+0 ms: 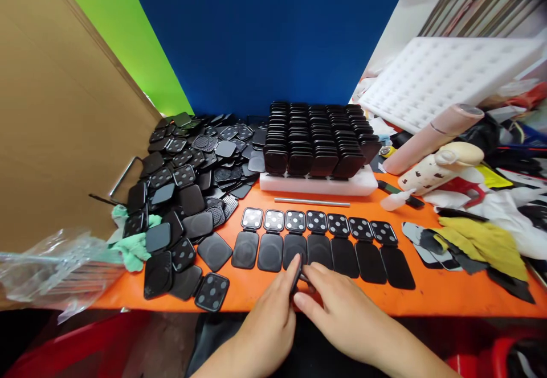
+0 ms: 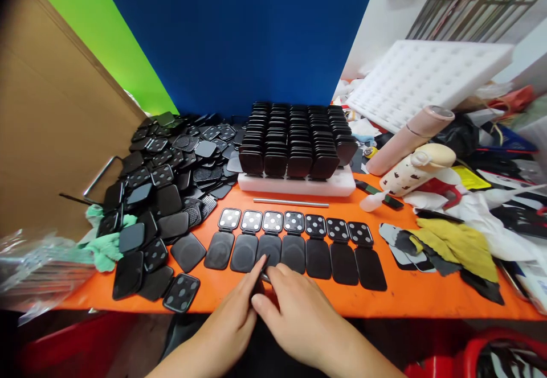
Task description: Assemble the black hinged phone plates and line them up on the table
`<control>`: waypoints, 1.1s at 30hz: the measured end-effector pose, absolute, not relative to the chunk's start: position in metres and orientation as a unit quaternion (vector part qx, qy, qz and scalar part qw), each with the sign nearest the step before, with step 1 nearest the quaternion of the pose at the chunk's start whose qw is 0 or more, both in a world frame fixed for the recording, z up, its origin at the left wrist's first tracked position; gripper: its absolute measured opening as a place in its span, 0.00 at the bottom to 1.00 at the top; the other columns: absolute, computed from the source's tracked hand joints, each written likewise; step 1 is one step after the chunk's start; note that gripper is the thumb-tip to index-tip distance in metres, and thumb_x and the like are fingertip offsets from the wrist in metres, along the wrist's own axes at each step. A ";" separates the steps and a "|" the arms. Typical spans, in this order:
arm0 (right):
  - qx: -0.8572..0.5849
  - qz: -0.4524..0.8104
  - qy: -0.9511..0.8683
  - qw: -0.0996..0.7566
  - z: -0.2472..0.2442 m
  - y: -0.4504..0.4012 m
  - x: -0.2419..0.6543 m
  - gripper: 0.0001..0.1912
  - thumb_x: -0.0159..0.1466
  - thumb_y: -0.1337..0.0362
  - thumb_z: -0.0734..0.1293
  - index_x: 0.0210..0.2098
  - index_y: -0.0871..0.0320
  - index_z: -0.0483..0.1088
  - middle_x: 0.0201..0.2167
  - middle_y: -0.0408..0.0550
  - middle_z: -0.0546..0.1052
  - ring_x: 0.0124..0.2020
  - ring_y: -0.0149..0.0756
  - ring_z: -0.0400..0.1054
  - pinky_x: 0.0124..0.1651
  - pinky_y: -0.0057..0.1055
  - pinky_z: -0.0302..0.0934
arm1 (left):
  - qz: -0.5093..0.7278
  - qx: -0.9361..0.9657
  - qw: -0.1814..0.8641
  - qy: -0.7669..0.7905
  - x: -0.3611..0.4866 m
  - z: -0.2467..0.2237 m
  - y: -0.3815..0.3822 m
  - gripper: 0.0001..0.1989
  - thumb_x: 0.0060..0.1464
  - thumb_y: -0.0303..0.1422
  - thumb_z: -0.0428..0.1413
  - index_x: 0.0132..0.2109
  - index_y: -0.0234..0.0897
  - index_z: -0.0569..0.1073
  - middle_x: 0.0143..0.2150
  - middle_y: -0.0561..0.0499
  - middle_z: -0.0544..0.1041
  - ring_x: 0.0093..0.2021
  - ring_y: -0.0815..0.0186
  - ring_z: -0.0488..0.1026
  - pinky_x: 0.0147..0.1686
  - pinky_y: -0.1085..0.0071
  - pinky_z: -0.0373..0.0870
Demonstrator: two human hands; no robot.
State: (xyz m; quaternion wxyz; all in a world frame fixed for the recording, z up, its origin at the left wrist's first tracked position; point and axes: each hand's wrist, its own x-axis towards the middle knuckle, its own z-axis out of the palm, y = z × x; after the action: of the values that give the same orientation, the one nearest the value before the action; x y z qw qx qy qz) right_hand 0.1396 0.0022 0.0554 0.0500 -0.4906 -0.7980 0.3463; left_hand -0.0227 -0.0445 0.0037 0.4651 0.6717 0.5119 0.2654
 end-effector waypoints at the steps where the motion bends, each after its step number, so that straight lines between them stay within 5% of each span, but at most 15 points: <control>1: -0.493 0.355 -0.792 0.054 0.057 0.003 0.139 0.08 0.65 0.58 0.59 0.32 0.54 0.63 0.32 0.43 0.71 0.32 0.35 0.66 0.33 0.28 0.54 | 0.263 0.673 0.462 0.513 -0.022 0.003 -0.044 0.36 0.55 0.19 0.42 0.66 0.45 0.41 0.67 0.50 0.52 0.64 0.64 0.52 0.62 0.59 0.52; 9: -0.507 0.335 -0.787 0.107 0.051 0.000 0.131 0.15 0.67 0.59 0.55 0.26 0.55 0.62 0.25 0.40 0.69 0.27 0.30 0.63 0.29 0.26 0.50 | 0.312 0.620 0.493 0.525 -0.011 0.001 -0.038 0.33 0.57 0.21 0.43 0.66 0.42 0.44 0.66 0.45 0.55 0.63 0.60 0.54 0.62 0.57 0.52; 14: -0.505 0.247 -0.826 0.053 0.049 -0.004 0.132 0.15 0.68 0.62 0.52 0.28 0.55 0.64 0.28 0.43 0.68 0.28 0.34 0.64 0.30 0.30 0.52 | 0.315 0.590 0.505 0.545 -0.008 0.010 -0.030 0.32 0.57 0.22 0.43 0.66 0.43 0.45 0.63 0.44 0.59 0.63 0.57 0.55 0.61 0.56 0.52; 33: -0.508 0.318 -0.799 0.050 0.045 -0.005 0.136 0.12 0.67 0.62 0.55 0.31 0.57 0.66 0.31 0.46 0.71 0.32 0.36 0.66 0.35 0.32 0.57 | 0.277 0.613 0.503 0.543 -0.006 0.010 -0.033 0.31 0.59 0.26 0.45 0.66 0.41 0.44 0.62 0.41 0.60 0.62 0.57 0.56 0.60 0.57 0.53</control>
State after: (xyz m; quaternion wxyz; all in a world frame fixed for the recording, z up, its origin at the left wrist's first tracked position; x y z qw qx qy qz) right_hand 0.1363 -0.0052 0.0448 0.0496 -0.5079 -0.7989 0.3182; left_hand -0.0057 -0.0329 0.0104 0.5030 0.6129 0.5430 0.2765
